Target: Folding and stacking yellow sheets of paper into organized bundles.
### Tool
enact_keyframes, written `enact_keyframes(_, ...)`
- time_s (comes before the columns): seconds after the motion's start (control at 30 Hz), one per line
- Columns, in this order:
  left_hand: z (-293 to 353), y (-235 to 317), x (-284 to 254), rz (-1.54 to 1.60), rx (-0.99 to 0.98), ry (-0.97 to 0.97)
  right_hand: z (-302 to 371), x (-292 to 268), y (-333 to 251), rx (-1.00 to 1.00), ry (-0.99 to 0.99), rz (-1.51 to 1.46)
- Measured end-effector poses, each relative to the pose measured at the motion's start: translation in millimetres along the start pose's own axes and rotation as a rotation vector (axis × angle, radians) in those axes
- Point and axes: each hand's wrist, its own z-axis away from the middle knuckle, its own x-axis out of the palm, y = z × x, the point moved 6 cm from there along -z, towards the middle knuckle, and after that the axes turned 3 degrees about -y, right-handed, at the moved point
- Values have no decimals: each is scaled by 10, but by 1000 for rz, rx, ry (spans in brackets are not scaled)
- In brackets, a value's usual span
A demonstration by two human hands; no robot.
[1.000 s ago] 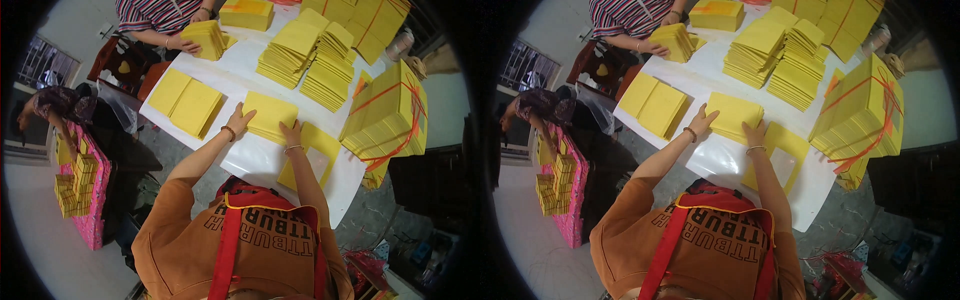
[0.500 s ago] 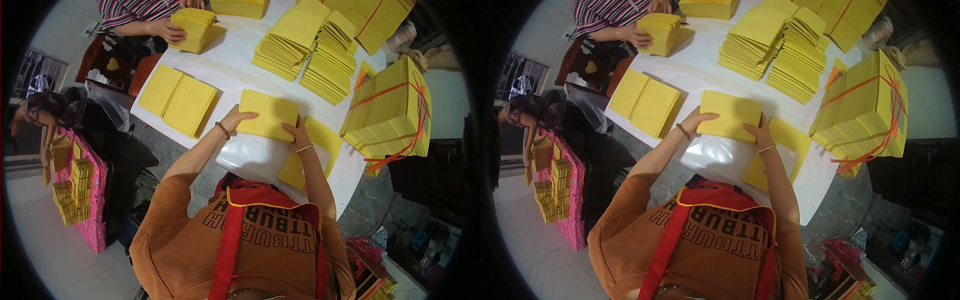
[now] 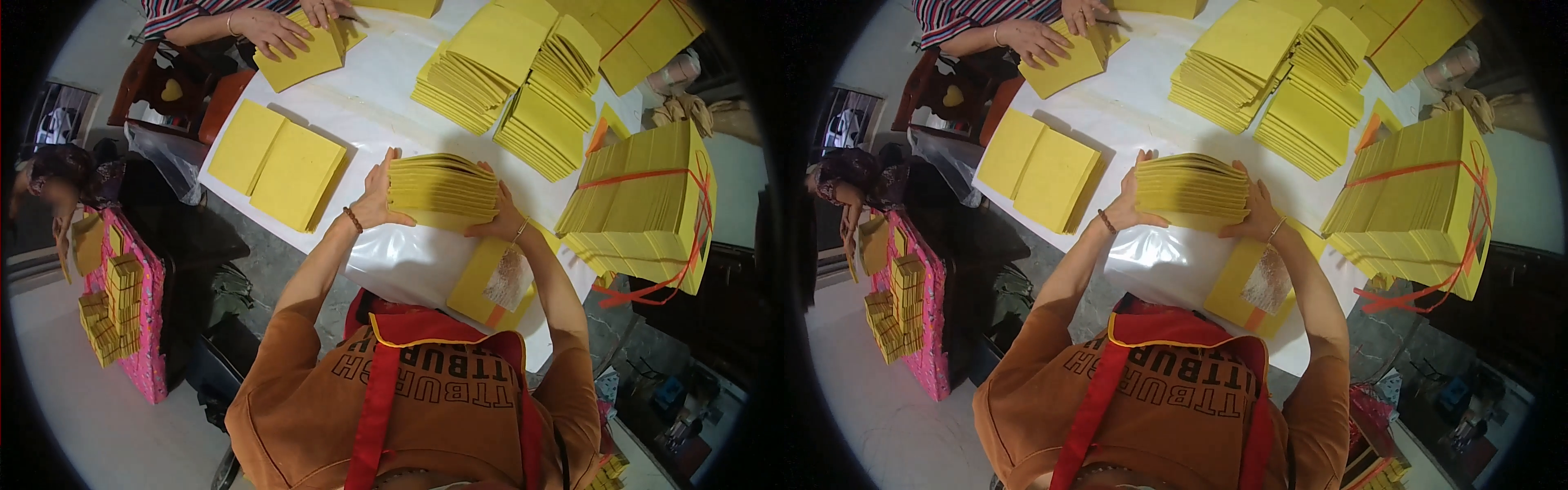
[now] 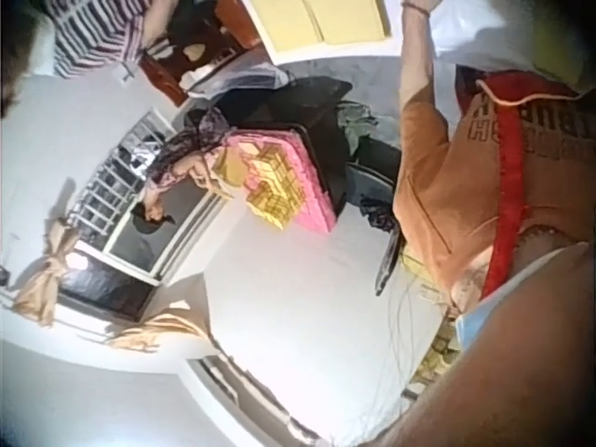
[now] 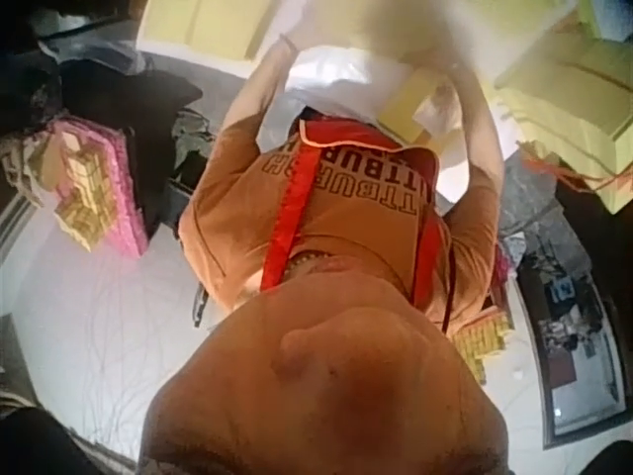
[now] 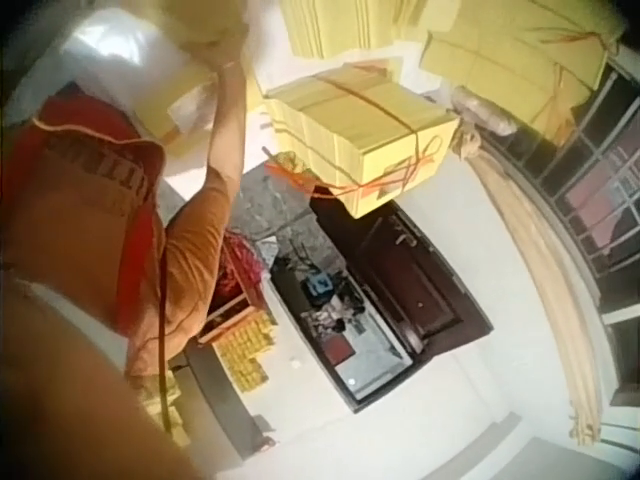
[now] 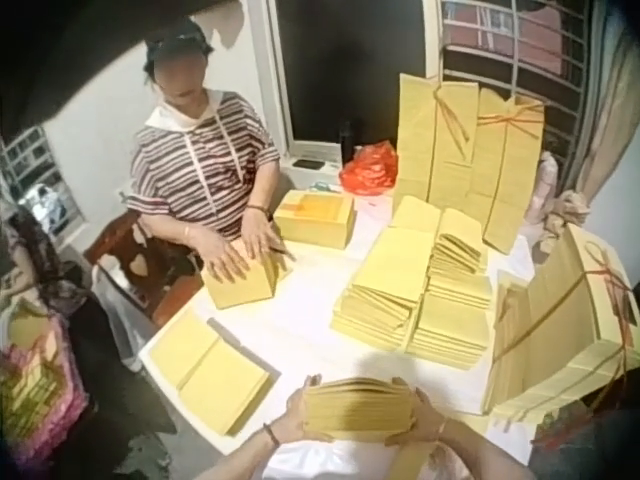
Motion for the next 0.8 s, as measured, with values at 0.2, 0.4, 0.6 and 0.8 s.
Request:
enact_keyframes(0.2,-145,53,-34,136,-24,38,-40,-150,-50,-18,-30,88)
enact_keyframes(0.4,-303,95,35,-285,129,18,-71,-195,68,0,138,45)
enact_keyframes(0.6,-290,-177,40,-45,-26,6,-285,35,257,-25,77,229)
enact_keyframes(0.8,-326,181,-93,-120,-55,-13,-200,-143,133,-41,198,-107)
